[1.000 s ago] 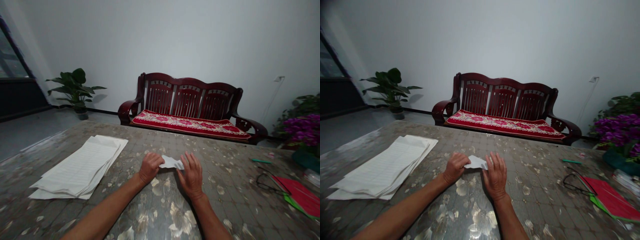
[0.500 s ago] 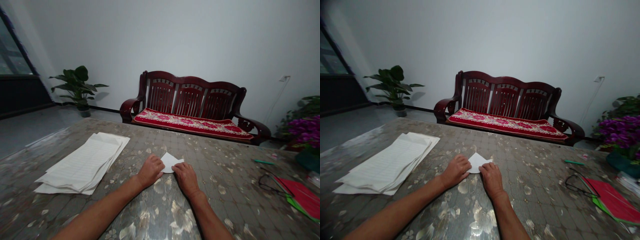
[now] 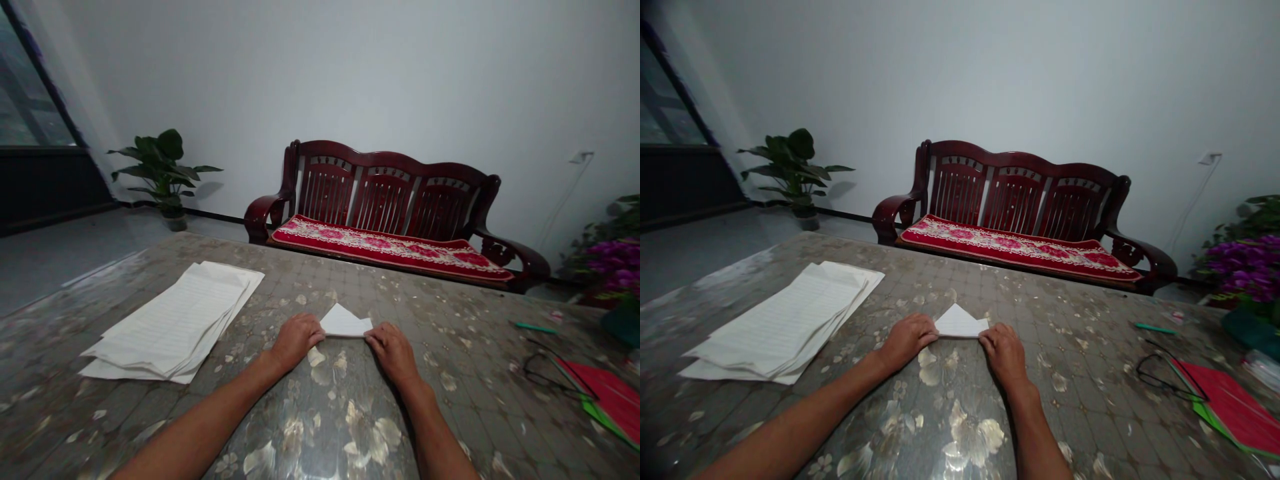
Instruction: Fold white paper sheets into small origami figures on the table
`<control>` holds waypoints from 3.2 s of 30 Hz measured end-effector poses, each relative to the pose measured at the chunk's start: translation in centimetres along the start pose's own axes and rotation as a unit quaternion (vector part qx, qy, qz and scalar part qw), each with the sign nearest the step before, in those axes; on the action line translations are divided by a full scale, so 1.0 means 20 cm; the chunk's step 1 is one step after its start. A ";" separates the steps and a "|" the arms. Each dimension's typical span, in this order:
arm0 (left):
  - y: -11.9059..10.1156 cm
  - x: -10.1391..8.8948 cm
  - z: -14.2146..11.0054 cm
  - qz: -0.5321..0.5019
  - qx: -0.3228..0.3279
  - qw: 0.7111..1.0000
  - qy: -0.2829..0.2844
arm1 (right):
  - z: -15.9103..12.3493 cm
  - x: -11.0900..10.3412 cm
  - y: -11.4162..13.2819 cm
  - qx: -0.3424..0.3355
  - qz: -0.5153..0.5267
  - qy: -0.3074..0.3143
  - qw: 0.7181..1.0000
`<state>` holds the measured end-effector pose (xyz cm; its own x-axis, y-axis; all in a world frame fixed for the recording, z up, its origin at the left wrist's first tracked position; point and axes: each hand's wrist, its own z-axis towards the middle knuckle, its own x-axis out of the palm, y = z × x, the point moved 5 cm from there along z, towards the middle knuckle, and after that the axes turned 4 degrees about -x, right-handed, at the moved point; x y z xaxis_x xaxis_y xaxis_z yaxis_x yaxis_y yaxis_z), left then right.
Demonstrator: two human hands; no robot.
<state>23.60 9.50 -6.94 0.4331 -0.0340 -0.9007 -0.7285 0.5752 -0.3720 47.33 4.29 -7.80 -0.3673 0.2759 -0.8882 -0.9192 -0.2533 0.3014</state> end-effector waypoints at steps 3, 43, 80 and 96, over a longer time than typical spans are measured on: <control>0.03 0.00 0.01 -0.016 -0.035 0.999 0.001 | 0.02 0.00 -0.01 0.018 0.000 0.006 1.000; 0.14 -0.09 0.06 0.020 -0.076 0.997 -0.007 | 0.05 0.01 0.02 0.016 -0.007 0.011 1.000; 0.20 -0.06 0.12 -0.026 -0.105 0.989 -0.100 | 0.04 0.01 0.01 0.126 -0.141 0.045 0.981; 0.18 0.00 0.16 0.003 -0.129 0.991 -0.033 | 0.04 0.01 0.01 0.132 -0.148 0.050 0.979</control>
<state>22.71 14.25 -7.61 0.4568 0.0274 -0.8892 -0.8388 0.3463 -0.4202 46.92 4.95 -7.58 -0.0761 0.2058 -0.9756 -0.9927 0.0757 0.0934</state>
